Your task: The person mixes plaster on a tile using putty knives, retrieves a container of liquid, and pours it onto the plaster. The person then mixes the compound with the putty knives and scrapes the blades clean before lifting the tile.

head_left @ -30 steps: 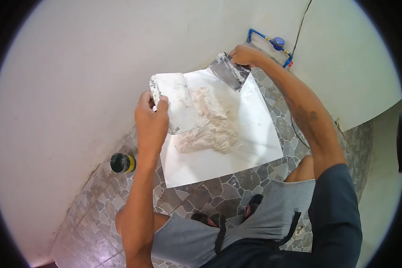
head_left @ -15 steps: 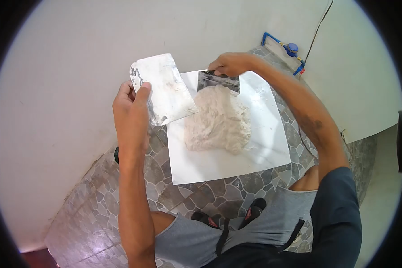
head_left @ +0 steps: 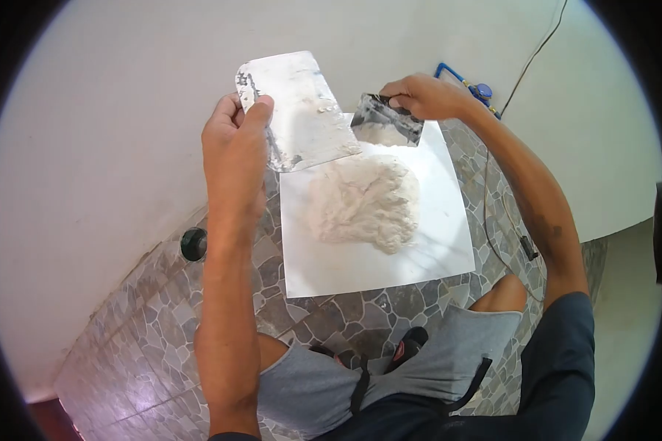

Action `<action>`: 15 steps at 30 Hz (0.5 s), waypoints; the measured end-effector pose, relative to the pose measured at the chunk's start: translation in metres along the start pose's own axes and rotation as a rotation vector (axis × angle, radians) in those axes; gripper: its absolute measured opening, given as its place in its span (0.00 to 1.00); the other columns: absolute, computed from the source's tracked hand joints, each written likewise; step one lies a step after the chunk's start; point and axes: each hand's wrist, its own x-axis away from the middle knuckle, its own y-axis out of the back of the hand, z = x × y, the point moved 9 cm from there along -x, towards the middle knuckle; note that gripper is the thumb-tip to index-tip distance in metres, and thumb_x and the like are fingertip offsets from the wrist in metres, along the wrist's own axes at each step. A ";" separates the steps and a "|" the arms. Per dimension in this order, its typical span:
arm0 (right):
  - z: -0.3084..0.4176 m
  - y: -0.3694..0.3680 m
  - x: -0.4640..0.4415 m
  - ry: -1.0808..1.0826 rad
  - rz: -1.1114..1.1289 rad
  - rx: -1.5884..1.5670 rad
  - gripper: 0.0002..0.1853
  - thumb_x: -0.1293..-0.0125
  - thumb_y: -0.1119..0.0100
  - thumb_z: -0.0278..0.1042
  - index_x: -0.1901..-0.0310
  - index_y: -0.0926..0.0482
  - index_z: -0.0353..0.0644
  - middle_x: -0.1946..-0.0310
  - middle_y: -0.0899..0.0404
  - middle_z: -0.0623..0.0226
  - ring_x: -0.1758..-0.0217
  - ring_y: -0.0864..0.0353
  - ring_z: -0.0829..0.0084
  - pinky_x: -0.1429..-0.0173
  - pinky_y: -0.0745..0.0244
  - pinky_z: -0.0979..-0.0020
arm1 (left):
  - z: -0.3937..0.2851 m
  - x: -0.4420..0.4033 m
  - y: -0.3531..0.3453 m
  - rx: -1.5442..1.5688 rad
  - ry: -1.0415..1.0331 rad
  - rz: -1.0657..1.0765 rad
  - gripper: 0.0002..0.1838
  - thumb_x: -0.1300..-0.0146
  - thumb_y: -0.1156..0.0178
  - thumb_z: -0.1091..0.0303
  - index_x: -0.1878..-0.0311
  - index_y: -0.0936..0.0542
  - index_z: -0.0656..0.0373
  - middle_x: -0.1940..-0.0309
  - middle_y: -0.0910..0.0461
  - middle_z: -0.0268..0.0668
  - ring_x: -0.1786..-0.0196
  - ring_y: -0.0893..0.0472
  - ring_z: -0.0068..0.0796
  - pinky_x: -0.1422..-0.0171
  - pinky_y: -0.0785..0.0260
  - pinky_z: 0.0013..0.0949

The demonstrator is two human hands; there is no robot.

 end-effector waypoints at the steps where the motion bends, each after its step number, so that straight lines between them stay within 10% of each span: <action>1: -0.020 -0.010 -0.018 0.005 0.004 -0.043 0.16 0.31 0.45 0.27 0.44 0.18 0.39 0.57 0.13 0.51 0.57 0.16 0.55 0.50 0.24 0.62 | -0.001 0.003 0.000 0.010 0.012 -0.006 0.14 0.29 0.41 0.68 0.48 0.22 0.70 0.65 0.23 0.29 0.66 0.29 0.15 0.61 0.34 0.24; 15: 0.007 -0.159 -0.211 0.256 0.207 0.027 0.15 0.36 0.42 0.33 0.49 0.14 0.43 0.56 0.13 0.56 0.52 0.16 0.57 0.46 0.24 0.61 | -0.027 0.020 0.019 0.085 0.013 -0.034 0.16 0.29 0.41 0.68 0.46 0.24 0.71 0.62 0.21 0.35 0.62 0.23 0.17 0.58 0.28 0.25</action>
